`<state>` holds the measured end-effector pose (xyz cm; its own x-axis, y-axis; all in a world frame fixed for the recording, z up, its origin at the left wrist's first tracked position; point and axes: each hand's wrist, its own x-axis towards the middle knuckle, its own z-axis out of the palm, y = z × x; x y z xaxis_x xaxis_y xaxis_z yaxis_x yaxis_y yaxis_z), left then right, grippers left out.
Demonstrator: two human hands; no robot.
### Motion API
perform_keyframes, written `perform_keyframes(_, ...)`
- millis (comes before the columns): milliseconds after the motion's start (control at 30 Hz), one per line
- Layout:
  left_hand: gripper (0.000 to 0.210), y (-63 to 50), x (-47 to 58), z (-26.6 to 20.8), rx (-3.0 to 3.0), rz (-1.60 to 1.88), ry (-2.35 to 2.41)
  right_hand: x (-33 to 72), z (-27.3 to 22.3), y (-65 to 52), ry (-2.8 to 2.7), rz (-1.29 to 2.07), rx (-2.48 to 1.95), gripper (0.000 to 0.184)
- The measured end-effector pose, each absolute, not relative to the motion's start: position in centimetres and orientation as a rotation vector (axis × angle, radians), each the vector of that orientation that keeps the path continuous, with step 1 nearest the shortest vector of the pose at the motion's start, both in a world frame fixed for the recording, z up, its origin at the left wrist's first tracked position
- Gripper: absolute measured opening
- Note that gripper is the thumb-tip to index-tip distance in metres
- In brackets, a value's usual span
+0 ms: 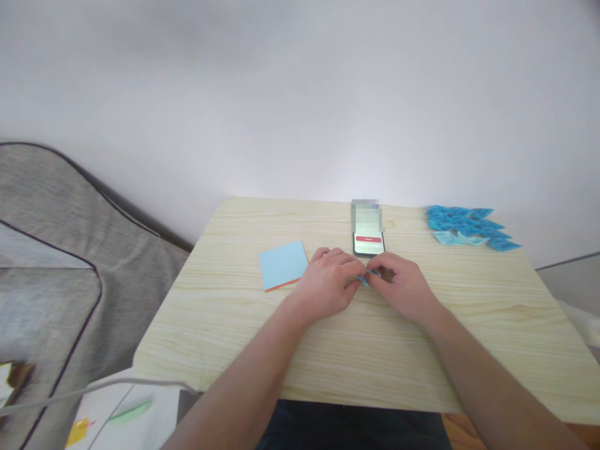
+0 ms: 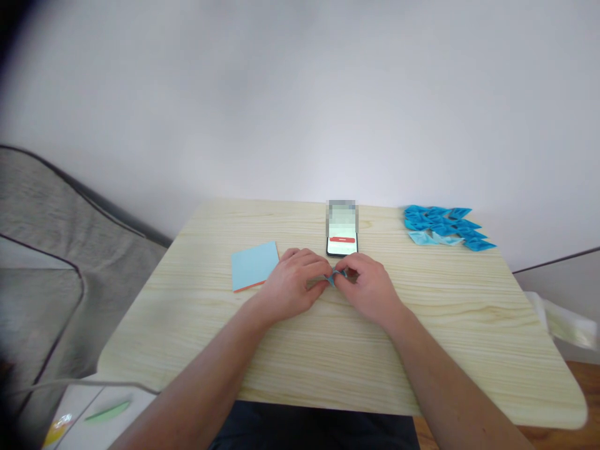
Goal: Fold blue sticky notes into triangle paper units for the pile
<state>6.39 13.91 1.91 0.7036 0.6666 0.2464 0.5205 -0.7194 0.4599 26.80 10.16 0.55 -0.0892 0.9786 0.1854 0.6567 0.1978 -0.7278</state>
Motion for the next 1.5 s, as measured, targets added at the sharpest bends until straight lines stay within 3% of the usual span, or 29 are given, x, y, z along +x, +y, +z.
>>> perform_keyframes(500,0.011,14.0,6.5,1.3,2.238,0.759,0.833,27.9,0.5,10.8,-1.532,1.037,-1.363,0.021)
perform_keyframes(1500,0.006,13.9,7.2,0.9,1.861,0.951,0.899,27.7,-0.4,11.0,-1.361,1.080,-1.209,0.023)
